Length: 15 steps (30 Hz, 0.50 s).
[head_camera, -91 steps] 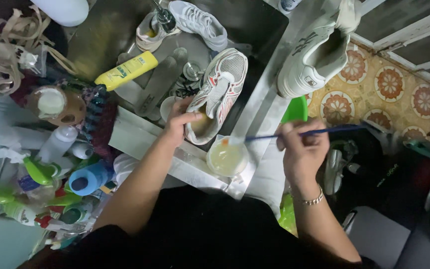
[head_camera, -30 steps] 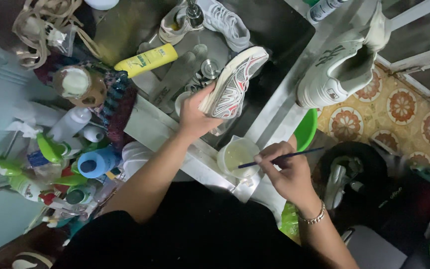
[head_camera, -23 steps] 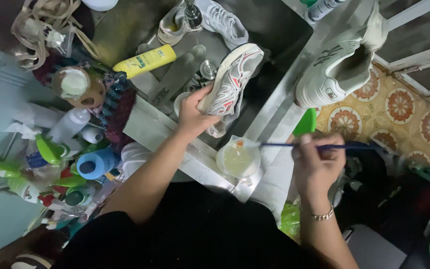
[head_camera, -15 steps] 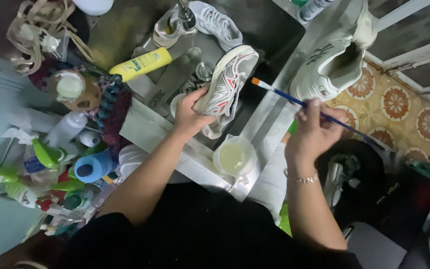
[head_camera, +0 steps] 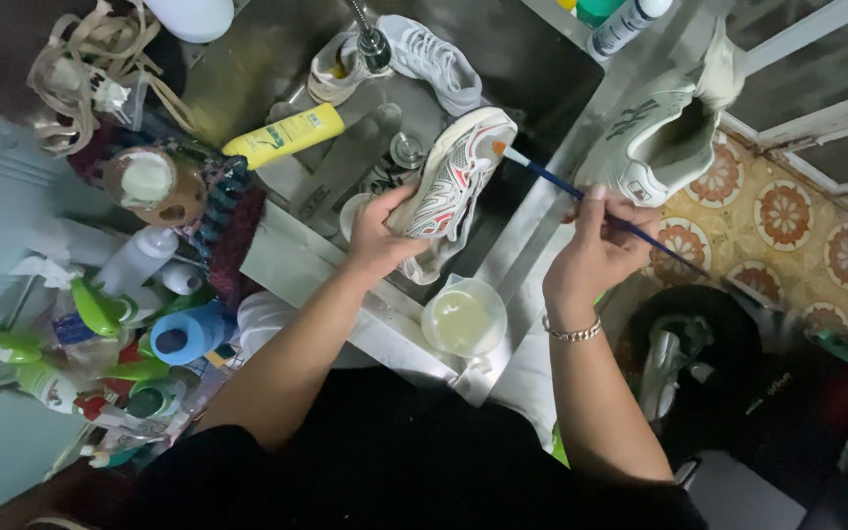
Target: The recorder applies a liquid using a paintbrush to parts of a sneaker near a sink.
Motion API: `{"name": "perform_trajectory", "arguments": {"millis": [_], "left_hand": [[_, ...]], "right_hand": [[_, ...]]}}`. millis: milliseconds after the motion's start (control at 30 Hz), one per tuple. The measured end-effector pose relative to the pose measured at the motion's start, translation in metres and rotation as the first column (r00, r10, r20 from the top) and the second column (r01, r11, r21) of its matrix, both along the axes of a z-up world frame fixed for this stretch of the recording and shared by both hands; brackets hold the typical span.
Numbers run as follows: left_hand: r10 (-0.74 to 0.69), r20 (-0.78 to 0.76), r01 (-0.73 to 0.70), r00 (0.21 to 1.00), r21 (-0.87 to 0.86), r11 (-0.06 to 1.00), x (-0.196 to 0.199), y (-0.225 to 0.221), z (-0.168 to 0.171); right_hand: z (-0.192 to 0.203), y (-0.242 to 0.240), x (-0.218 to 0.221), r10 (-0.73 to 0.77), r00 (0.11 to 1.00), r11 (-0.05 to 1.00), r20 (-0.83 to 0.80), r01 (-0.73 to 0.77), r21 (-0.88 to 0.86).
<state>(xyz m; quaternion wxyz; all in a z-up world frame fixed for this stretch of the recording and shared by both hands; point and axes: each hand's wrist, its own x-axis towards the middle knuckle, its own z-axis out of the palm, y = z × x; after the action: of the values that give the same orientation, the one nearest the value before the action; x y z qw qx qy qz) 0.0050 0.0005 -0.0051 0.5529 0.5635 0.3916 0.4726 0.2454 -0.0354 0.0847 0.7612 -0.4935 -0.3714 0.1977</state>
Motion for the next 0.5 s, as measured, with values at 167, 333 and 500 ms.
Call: {"name": "perform_trajectory", "arguments": {"millis": [167,333,500], "left_hand": [[-0.025,0.071,0.031,0.997,-0.087,0.996,0.003,0.002,0.006],[0.124,0.166,-0.046,0.978,-0.408,0.912,0.004,0.010,0.004],[0.343,0.177,-0.120,0.923,-0.712,0.692,0.007,0.038,-0.039]], "right_hand": [[-0.016,-0.006,0.005,0.021,0.999,1.000,0.043,-0.020,-0.020],[-0.049,-0.020,0.016,-0.009,0.998,1.000,0.064,0.008,0.023],[-0.069,-0.032,0.018,0.184,0.979,0.962,0.084,-0.162,-0.220]]}}
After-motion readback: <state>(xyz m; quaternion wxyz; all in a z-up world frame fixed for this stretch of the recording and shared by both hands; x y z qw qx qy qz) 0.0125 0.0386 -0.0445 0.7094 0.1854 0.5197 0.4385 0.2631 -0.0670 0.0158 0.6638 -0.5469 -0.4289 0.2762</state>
